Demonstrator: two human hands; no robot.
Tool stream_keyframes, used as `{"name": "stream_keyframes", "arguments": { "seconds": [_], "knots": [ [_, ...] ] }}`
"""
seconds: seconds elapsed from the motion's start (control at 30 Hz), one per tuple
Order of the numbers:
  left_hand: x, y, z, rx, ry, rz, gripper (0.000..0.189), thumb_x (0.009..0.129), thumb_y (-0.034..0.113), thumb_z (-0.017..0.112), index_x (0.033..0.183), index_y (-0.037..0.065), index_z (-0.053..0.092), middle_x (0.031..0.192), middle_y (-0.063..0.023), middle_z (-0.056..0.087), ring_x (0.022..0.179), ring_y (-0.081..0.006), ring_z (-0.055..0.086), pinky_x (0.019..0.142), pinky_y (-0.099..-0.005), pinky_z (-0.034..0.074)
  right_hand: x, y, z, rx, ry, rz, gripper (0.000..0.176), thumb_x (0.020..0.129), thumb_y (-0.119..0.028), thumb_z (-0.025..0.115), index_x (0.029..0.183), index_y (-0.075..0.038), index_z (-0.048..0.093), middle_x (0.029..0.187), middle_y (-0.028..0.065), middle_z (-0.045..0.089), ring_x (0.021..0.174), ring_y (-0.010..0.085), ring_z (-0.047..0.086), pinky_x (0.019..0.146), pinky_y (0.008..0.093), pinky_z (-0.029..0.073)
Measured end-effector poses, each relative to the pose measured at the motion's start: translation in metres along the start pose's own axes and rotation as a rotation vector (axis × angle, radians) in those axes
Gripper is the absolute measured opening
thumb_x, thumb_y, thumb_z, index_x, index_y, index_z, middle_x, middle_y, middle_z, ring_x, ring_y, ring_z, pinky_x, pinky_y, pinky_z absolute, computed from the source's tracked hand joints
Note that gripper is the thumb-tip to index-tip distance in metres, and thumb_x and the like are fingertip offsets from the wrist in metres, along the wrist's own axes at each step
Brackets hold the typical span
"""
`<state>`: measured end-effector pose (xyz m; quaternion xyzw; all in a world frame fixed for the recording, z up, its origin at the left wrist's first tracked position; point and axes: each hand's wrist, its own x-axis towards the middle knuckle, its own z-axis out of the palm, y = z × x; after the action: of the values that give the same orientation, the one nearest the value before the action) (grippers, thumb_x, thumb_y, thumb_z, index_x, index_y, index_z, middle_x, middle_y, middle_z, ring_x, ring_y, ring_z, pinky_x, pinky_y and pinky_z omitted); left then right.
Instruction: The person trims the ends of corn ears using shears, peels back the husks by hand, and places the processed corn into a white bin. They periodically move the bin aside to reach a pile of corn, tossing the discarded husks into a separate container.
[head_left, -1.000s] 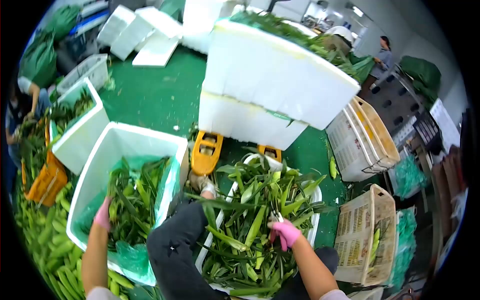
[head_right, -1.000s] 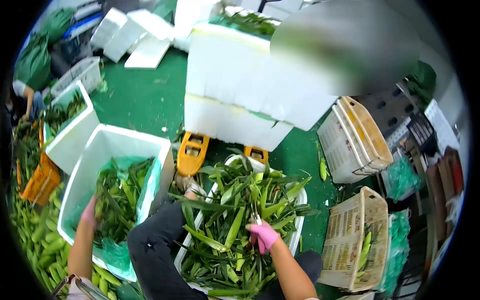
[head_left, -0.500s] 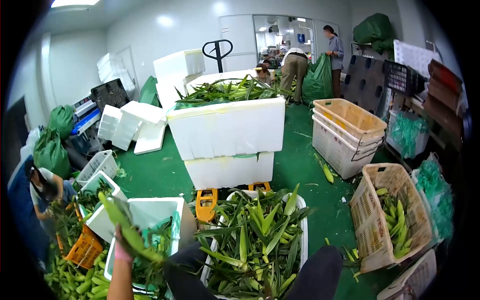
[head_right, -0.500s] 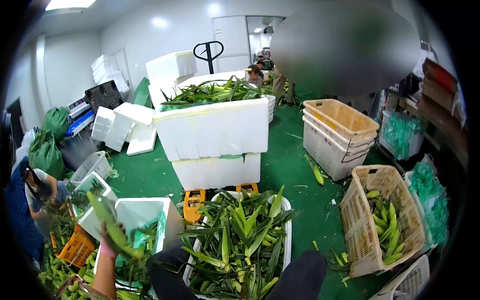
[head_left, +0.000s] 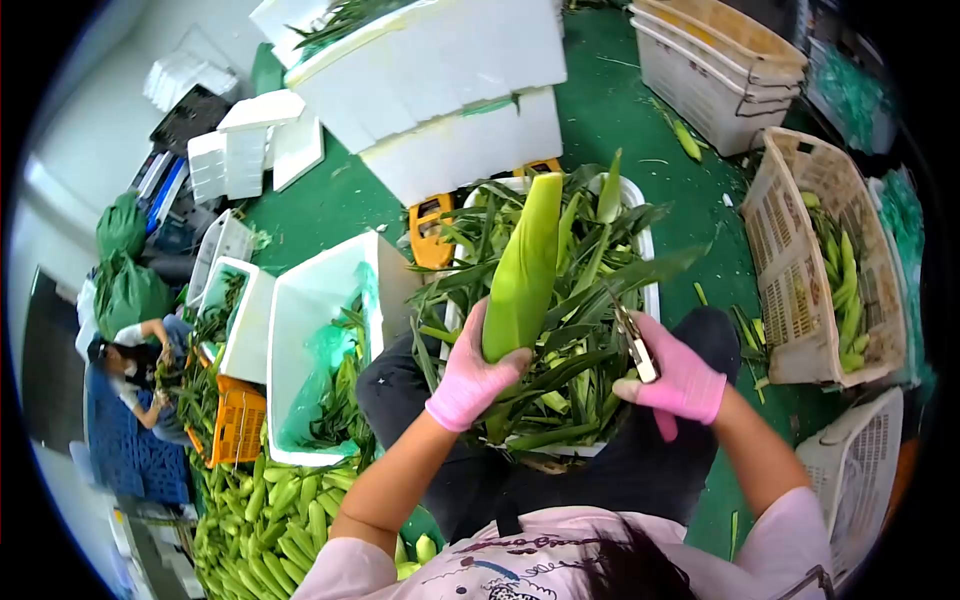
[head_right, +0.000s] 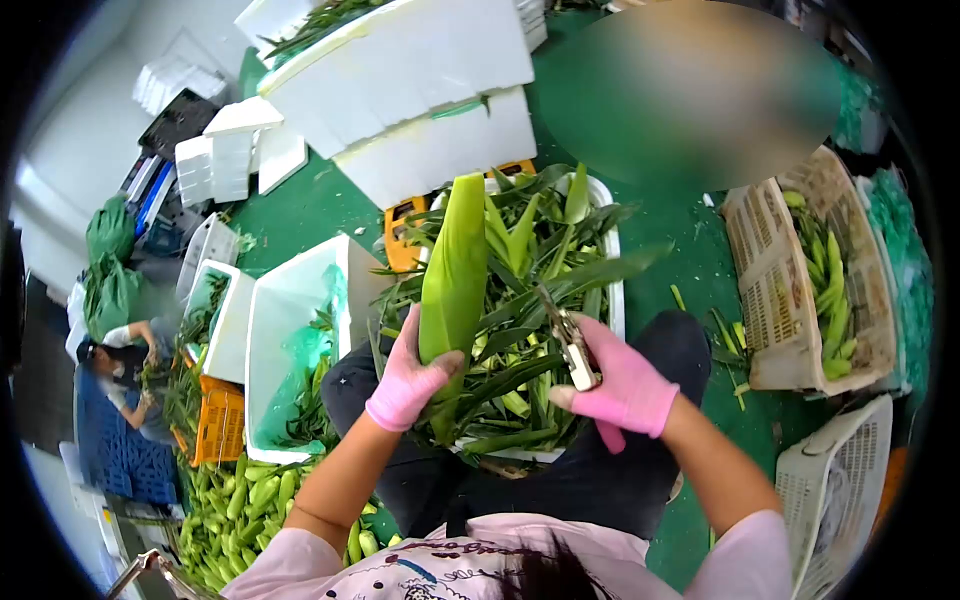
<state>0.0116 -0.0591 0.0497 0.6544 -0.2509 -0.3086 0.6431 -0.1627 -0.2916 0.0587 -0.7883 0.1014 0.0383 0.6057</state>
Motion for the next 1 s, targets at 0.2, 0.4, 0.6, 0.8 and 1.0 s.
{"name": "stream_keyframes", "arguments": {
  "seconds": [0.2, 0.4, 0.6, 0.8, 1.0],
  "knots": [
    [-0.014, -0.01, 0.01, 0.599, 0.078, 0.114, 0.085, 0.072, 0.022, 0.086, 0.142, 0.003, 0.041, 0.116, -0.0205, 0.067, 0.106, -0.0304, 0.068, 0.093, -0.0374, 0.053, 0.038, -0.003, -0.02, -0.52, -0.017, -0.261, 0.083, 0.071, -0.036, 0.078, 0.138, 0.0, 0.044, 0.117, 0.0235, 0.056, 0.113, 0.0402, 0.054, 0.102, 0.0435, 0.044],
    [-0.029, -0.021, 0.005, 0.661, 0.015, 0.043, 0.084, 0.071, 0.018, 0.085, 0.142, 0.005, 0.041, 0.116, -0.0191, 0.067, 0.105, -0.0329, 0.068, 0.09, -0.0385, 0.054, 0.061, -0.004, -0.028, -0.782, -0.058, -0.476, 0.064, 0.069, -0.022, 0.075, 0.126, -0.005, 0.052, 0.101, 0.0186, 0.059, 0.099, 0.0385, 0.057, 0.087, 0.045, 0.049],
    [-0.027, -0.026, -0.025, 0.113, -0.374, -0.399, 0.087, 0.07, 0.006, 0.083, 0.145, 0.001, 0.039, 0.129, -0.0073, 0.057, 0.117, -0.0164, 0.055, 0.103, -0.0324, 0.044, 0.056, 0.012, -0.007, -0.751, -0.234, -0.232, 0.043, 0.075, -0.015, 0.068, 0.114, -0.006, 0.054, 0.086, 0.0169, 0.062, 0.082, 0.0389, 0.064, 0.073, 0.0455, 0.053],
    [-0.049, -0.111, -0.041, -0.653, -0.688, -0.417, 0.105, 0.07, 0.047, 0.078, 0.15, -0.001, 0.031, 0.134, -0.0131, 0.054, 0.115, -0.0232, 0.057, 0.098, -0.0371, 0.048, 0.058, 0.025, 0.033, 0.04, -0.398, -0.194, 0.029, 0.081, -0.012, 0.065, 0.108, -0.006, 0.056, 0.076, 0.0086, 0.063, 0.067, 0.0244, 0.064, 0.06, 0.036, 0.05],
    [-0.031, -0.048, -0.029, -0.379, -0.397, -0.321, 0.132, 0.074, 0.081, 0.065, 0.157, -0.004, 0.008, 0.158, -0.0177, 0.028, 0.146, -0.0257, 0.029, 0.118, -0.0397, 0.025, 0.028, 0.054, 0.064, 0.664, -0.21, 0.35, 0.044, 0.088, -0.013, 0.069, 0.127, -0.001, 0.056, 0.1, 0.0156, 0.068, 0.075, 0.0218, 0.069, 0.035, 0.0256, 0.049]
  ]
}}
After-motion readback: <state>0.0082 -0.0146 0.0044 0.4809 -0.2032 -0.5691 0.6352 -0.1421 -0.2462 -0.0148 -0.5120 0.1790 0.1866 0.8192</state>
